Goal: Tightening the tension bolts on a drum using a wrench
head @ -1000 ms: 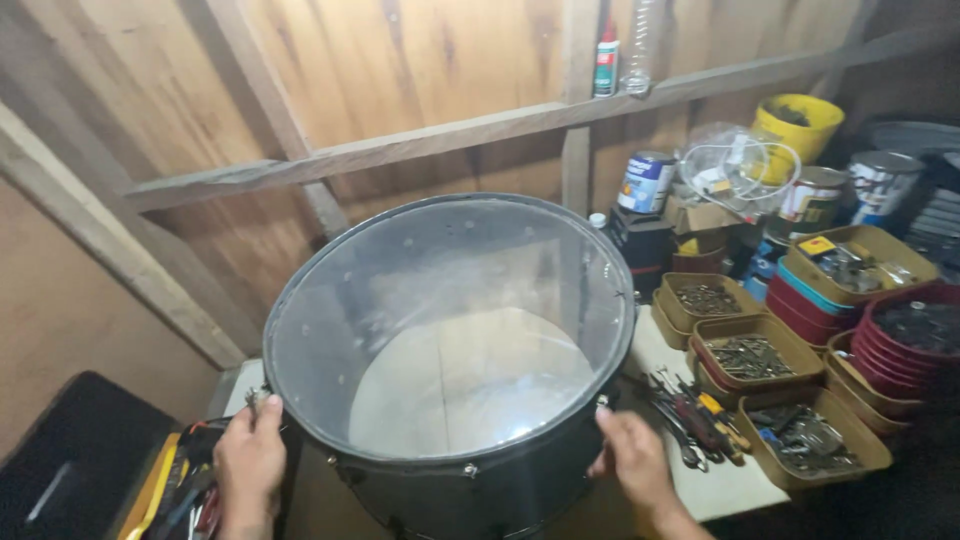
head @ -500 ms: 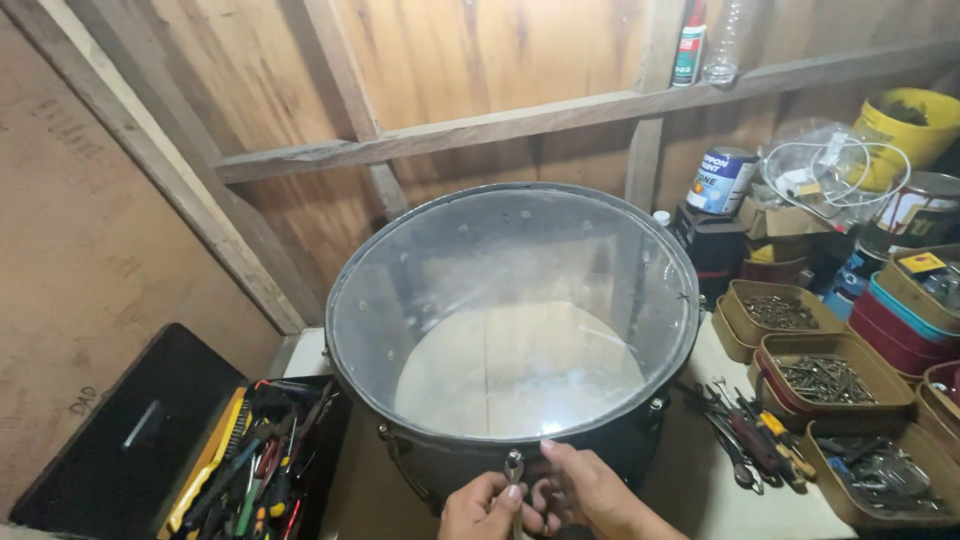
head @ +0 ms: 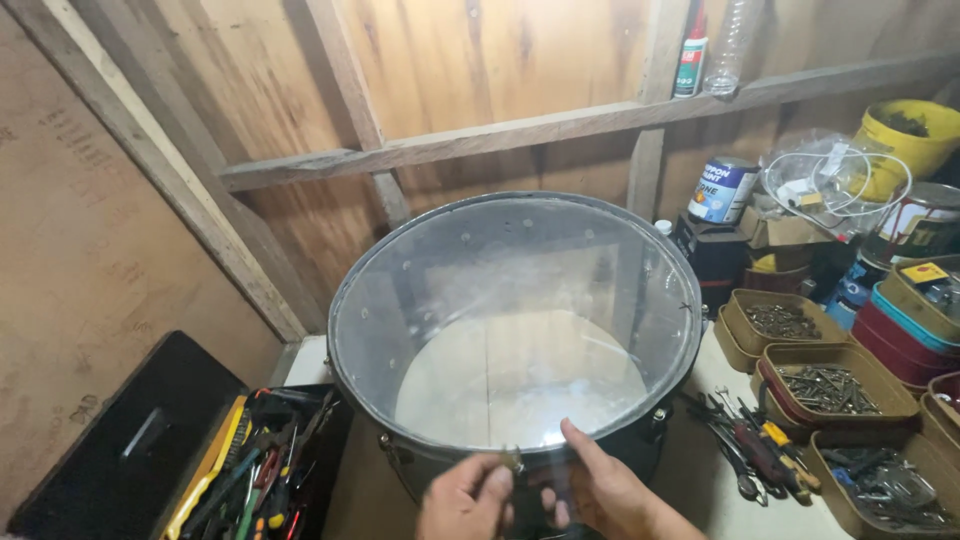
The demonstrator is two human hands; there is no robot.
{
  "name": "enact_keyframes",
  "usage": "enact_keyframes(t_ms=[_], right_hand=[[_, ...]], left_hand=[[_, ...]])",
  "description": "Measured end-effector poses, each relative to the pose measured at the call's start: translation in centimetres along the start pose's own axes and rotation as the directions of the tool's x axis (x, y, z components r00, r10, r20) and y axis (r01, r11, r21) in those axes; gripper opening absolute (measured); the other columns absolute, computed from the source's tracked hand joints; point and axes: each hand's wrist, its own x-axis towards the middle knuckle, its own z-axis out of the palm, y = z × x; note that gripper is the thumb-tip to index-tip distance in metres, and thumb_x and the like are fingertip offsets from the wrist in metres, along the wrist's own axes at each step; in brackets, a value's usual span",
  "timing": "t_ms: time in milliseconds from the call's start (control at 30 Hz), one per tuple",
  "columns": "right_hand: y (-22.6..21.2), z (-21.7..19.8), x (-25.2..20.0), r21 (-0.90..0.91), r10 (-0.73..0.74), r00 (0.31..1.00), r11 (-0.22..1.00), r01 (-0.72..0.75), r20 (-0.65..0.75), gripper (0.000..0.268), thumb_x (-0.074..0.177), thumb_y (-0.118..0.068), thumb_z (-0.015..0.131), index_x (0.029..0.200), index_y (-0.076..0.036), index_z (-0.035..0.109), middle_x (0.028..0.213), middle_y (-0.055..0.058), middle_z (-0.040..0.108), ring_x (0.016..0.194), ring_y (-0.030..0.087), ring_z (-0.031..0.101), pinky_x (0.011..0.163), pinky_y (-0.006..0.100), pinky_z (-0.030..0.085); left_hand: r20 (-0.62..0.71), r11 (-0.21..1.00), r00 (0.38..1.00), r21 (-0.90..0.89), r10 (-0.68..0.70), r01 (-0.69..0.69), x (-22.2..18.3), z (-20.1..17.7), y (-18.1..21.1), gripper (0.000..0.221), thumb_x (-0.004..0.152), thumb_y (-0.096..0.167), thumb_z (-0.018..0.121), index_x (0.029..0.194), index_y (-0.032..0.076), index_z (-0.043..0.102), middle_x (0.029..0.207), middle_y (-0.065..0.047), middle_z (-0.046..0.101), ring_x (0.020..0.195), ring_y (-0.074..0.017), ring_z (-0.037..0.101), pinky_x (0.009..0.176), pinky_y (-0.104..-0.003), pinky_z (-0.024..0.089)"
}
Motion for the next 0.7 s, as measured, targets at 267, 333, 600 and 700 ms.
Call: enact_keyframes(t_ms=[267,333,600,700], right_hand=[[-4.7,3.0,-6.6,-0.786,-0.104,0.977,0.581,0.21,0.185,0.053,0.088,-0.036,0.074,0.134,-0.01,0.071,0.127,-0.003,0.077,0.111,-0.001,0.068,0.095,0.014,0.049],[-5.8,3.7,-5.8,-0.833,-0.337,0.924,0.448,0.325,0.18,0.039,0.089,-0.035,0.072,0.122,-0.014,0.076,0.099,-0.006,0.074,0.09,-0.001,0.063,0.083,0.016,0.049],[-11.2,1.1,5.4,-0.933,-0.89,0.303,-0.283,0.221,0.342,0.055,0.089,-0.054,0.066,0.119,-0.009,0.075,0.116,0.014,0.068,0.111,0.034,0.063,0.102,0.047,0.042],[-11.5,0.7,6.0,-0.977,-0.754,0.621,-0.18,0.117,0.213,0.07,0.082,-0.06,0.063,0.133,-0.012,0.067,0.146,0.02,0.051,0.139,0.034,0.042,0.116,0.047,0.024]], left_hand=[[0.045,0.526,0.665,0.573,0.746,-0.629,11.6,-3.0,6.2,0.023,0.089,0.032,0.067,0.106,0.023,0.08,0.1,-0.001,0.081,0.095,-0.025,0.074,0.086,-0.04,0.054],[0.158,0.507,0.748,0.644,0.645,-0.574,12.7,-2.7,6.9,0.024,0.088,0.037,0.064,0.1,0.024,0.08,0.098,-0.004,0.08,0.098,-0.0283,0.072,0.087,-0.042,0.053],[0.224,0.57,0.935,0.745,0.277,-0.347,16.3,-0.1,12.2,0.049,0.088,0.058,0.061,0.12,0.024,0.076,0.114,-0.005,0.08,0.123,-0.0261,0.068,0.104,-0.037,0.05],[0.166,0.46,0.855,0.784,0.492,-0.416,21.1,1.9,8.8,0.055,0.089,0.061,0.059,0.129,0.025,0.067,0.134,-0.011,0.06,0.131,-0.0351,0.052,0.116,-0.047,0.04]])
